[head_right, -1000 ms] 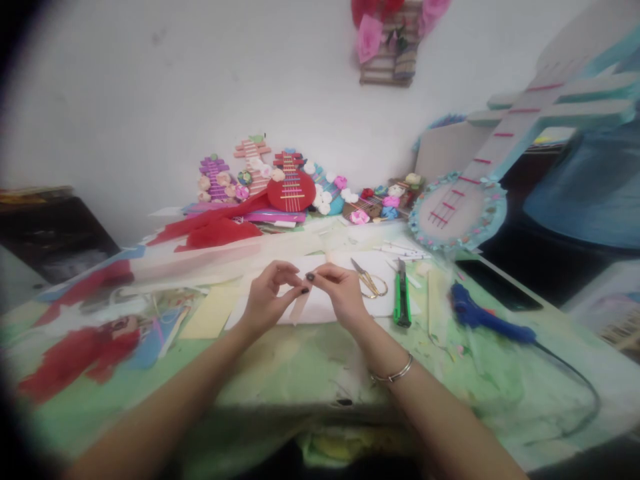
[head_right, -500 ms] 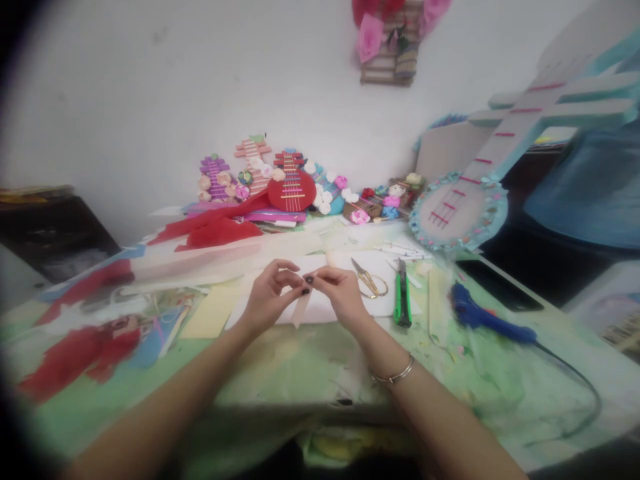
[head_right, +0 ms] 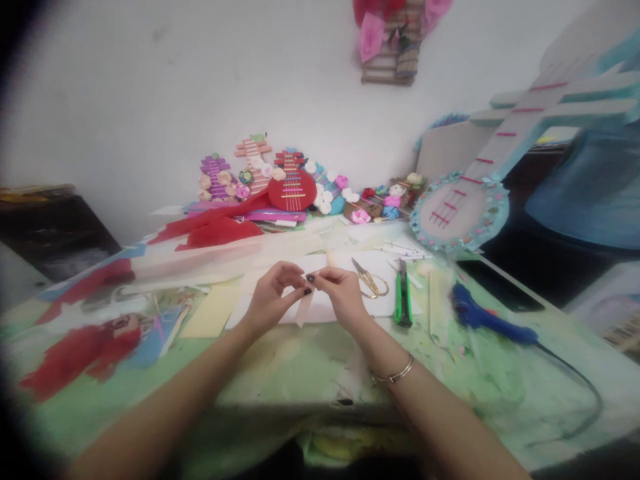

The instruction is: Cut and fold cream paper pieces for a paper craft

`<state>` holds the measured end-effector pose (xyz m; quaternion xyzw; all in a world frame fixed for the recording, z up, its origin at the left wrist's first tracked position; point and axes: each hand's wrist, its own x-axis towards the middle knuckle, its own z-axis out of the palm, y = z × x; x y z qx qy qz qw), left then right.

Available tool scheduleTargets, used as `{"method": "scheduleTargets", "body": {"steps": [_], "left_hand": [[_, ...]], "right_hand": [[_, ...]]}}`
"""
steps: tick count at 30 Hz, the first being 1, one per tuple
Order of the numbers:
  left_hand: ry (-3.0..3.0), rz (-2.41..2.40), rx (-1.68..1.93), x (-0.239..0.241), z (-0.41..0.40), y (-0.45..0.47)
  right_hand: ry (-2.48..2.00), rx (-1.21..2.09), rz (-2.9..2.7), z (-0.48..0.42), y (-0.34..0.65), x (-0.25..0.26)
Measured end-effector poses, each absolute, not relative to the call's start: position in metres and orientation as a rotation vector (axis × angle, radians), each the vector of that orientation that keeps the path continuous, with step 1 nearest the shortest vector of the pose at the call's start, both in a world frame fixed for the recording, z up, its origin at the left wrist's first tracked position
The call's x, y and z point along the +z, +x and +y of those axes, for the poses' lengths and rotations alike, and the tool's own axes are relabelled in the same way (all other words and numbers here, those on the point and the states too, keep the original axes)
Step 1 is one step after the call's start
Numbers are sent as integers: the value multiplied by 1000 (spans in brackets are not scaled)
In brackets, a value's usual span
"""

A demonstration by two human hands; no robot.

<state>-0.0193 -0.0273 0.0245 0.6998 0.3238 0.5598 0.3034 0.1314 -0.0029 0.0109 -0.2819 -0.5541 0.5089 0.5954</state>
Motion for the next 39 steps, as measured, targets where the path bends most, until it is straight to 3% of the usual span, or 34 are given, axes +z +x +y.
{"method": "scheduleTargets", "body": {"steps": [24,33,39], "left_hand": [[1668,858,1310,21,-25,-17],[1590,936,1419,21,-16,-26],[1524,978,1533,23,-15,-34]], "right_hand": [[-563,1228,-948,3,141,21],[-686,1190,-1027,3,148,22],[-787,1350,-1045,4,144,18]]}}
